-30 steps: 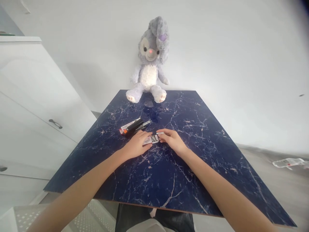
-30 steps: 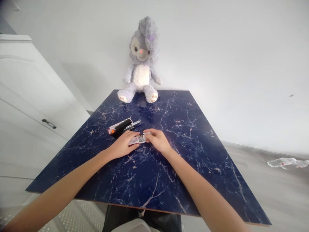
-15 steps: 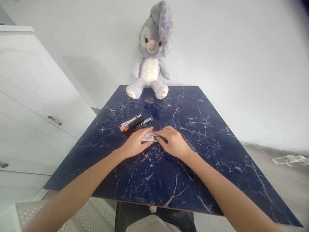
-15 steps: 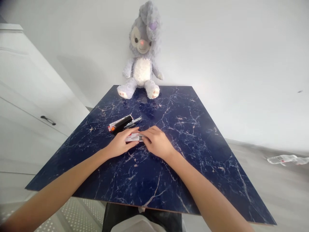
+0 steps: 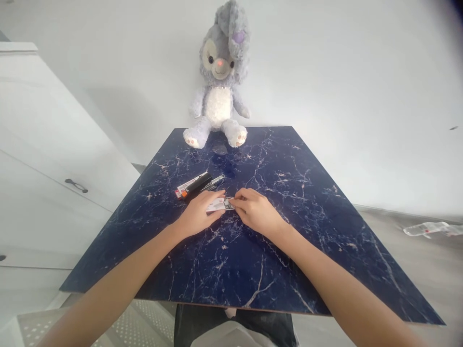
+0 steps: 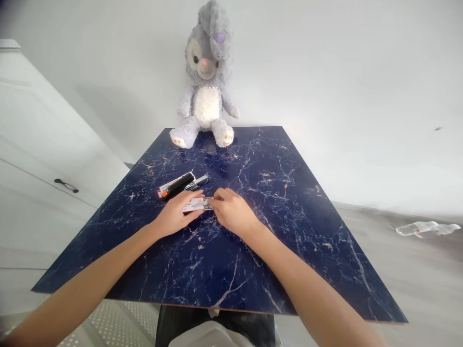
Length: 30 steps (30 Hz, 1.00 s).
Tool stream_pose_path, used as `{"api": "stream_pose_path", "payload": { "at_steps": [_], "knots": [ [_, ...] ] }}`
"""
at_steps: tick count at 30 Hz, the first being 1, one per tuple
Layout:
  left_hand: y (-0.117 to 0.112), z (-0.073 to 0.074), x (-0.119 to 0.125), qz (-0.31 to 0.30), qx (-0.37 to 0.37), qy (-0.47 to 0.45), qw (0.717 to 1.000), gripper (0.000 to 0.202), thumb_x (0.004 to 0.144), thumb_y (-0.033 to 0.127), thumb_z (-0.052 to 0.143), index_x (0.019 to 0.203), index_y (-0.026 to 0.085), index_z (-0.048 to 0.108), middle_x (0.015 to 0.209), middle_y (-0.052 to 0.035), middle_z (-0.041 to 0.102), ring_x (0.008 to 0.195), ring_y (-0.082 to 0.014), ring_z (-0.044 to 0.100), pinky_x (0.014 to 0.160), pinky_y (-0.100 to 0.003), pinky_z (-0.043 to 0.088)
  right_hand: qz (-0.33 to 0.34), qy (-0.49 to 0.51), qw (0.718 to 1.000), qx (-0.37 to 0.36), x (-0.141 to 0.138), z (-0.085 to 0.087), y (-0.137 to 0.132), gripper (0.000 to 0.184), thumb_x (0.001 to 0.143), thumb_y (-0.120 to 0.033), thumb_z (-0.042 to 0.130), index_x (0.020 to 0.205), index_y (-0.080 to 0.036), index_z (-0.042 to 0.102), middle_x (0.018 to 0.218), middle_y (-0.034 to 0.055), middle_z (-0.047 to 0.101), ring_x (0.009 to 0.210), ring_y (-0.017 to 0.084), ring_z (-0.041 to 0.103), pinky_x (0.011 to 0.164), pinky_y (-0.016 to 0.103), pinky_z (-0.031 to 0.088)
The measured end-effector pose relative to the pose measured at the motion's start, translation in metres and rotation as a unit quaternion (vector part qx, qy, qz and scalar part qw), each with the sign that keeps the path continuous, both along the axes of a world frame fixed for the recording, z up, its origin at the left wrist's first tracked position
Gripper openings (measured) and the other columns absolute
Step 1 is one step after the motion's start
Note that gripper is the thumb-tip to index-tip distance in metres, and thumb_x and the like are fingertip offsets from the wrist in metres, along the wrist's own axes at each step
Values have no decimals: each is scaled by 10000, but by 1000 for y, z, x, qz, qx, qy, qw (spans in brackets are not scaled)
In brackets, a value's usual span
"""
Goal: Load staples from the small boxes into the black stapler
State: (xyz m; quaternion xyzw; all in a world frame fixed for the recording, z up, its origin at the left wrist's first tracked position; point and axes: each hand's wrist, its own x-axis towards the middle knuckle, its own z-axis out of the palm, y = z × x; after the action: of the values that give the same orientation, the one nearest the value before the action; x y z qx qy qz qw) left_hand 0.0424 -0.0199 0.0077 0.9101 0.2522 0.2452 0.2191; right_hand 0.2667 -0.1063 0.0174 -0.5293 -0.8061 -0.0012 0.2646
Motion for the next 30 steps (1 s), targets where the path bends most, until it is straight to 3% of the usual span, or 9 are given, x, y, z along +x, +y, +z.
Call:
{"api": "stream_pose_path", "payload": {
  "at_steps": [6,11,17,25,30],
  "knots": [
    [-2,3,0,-25,15,16,999,525,970,352,607,1473,303,469,1315,-103,652,1174,-271,647,960,-419,574,37,24,999,-4,4,-7,4,269,1026,-262,510,1142,-245,751,1179,97,700,1045,244,665,915,406,566],
    [1,-1,0,-17,38,8,999,461,963,348,616,1414,294,539,1290,-102,667,1169,-280,649,996,-451,560,-17,57,998,-37,4,-9,4,226,1008,-256,546,1018,-244,772,1088,56,762,963,219,727,850,344,580],
    [1,0,-2,-40,43,3,998,457,959,323,631,1406,294,541,1316,-91,654,1213,-268,626,1023,-439,550,33,73,997,-24,1,-6,3,246,1002,-214,540,1152,-255,731,1311,47,688,1149,218,683,982,355,555],
    [2,2,-4,-50,58,22,997,461,952,288,644,1401,278,539,1310,-89,662,1206,-269,622,1021,-450,548,-1,60,995,-83,2,-3,4,181,936,-187,606,1047,-228,743,1046,48,771,919,219,731,842,333,566],
    [3,1,-3,-66,71,2,995,449,951,266,647,1388,279,544,1301,-93,661,1195,-262,627,1017,-444,549,37,209,974,-85,-5,-4,3,166,936,-210,629,1021,-255,765,1140,44,731,915,180,713,855,320,580]
  ]
}}
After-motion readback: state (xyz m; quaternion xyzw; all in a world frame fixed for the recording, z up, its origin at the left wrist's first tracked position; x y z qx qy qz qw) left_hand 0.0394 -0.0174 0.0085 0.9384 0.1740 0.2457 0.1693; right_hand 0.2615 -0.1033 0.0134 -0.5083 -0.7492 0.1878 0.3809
